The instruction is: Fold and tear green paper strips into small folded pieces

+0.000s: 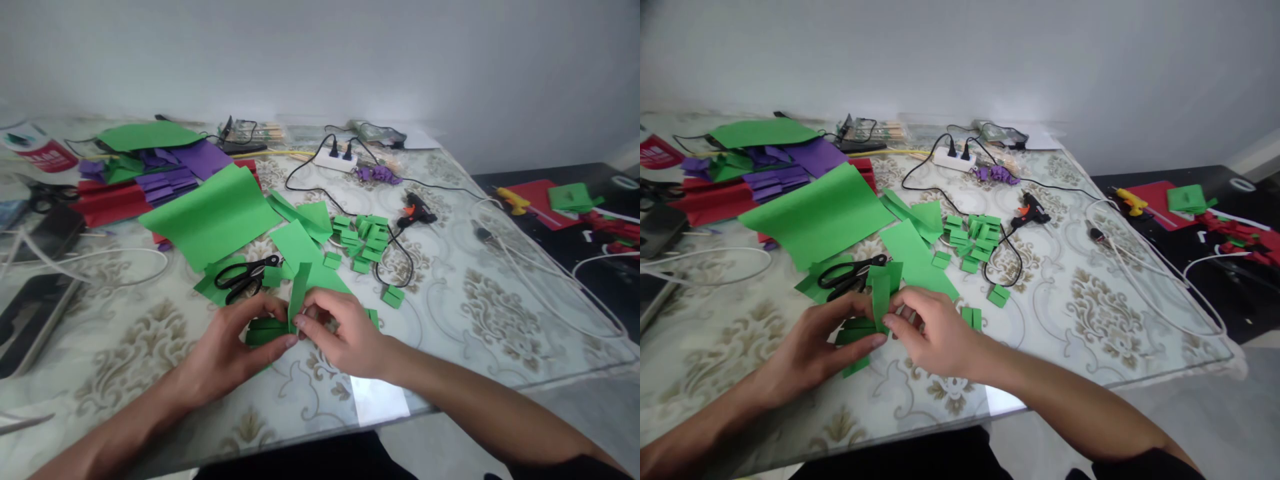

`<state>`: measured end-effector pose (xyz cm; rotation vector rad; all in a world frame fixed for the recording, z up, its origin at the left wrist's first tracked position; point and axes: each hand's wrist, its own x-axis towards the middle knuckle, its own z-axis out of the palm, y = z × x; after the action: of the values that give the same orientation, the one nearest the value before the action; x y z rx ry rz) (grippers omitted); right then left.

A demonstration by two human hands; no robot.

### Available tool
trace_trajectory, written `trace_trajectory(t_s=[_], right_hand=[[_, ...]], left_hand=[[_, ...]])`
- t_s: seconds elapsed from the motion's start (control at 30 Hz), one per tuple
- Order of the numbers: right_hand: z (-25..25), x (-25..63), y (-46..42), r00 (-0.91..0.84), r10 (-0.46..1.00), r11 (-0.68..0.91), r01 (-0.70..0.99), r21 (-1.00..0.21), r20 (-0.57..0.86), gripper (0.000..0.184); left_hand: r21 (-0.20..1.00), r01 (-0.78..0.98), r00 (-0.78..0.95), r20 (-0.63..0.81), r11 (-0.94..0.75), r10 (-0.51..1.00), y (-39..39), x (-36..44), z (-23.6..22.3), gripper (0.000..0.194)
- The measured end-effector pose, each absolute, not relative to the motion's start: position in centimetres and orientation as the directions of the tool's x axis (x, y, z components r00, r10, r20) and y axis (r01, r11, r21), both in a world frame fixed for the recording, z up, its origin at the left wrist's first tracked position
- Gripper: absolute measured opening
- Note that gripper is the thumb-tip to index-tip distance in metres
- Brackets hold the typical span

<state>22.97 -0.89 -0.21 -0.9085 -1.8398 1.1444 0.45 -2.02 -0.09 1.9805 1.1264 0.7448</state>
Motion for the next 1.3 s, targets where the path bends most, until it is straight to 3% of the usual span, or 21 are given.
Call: trace_trajectory(t_s=[0.5, 0.87, 1.1, 1.3], right_hand=[[0.04, 23.08, -0.96, -0.458, 0.865, 0.305, 0.159, -0.939, 0.203, 0.011], [0.09, 23.02, -0.96, -0.459, 0.863, 0.305, 0.136, -0.943, 0.213, 0.009], [-0.05, 23.19, -0.89, -0.458, 0.846, 0.398, 0.197, -0.896, 0.275, 0.01], [0.27, 23.08, -0.99, -0.47, 0.869, 0.271, 0.19, -0.944, 0.155, 0.011]], left_hand=[[0.855, 0.437, 0.456, 0.056, -0.278, 0.888, -1.84, 0.39, 0.15, 0.011], [0.855, 0.424, 0.449, 0.087, -0.297, 0.889, -1.91, 0.28, 0.09, 0.015], [0.834, 0.473, 0.422, 0.068, -0.284, 0.904, -1.89, 0.19, -0.05, 0.017], [0.863, 0.457, 0.41, 0.013, -0.218, 0.912, -1.95, 0.07, -0.14, 0.018]])
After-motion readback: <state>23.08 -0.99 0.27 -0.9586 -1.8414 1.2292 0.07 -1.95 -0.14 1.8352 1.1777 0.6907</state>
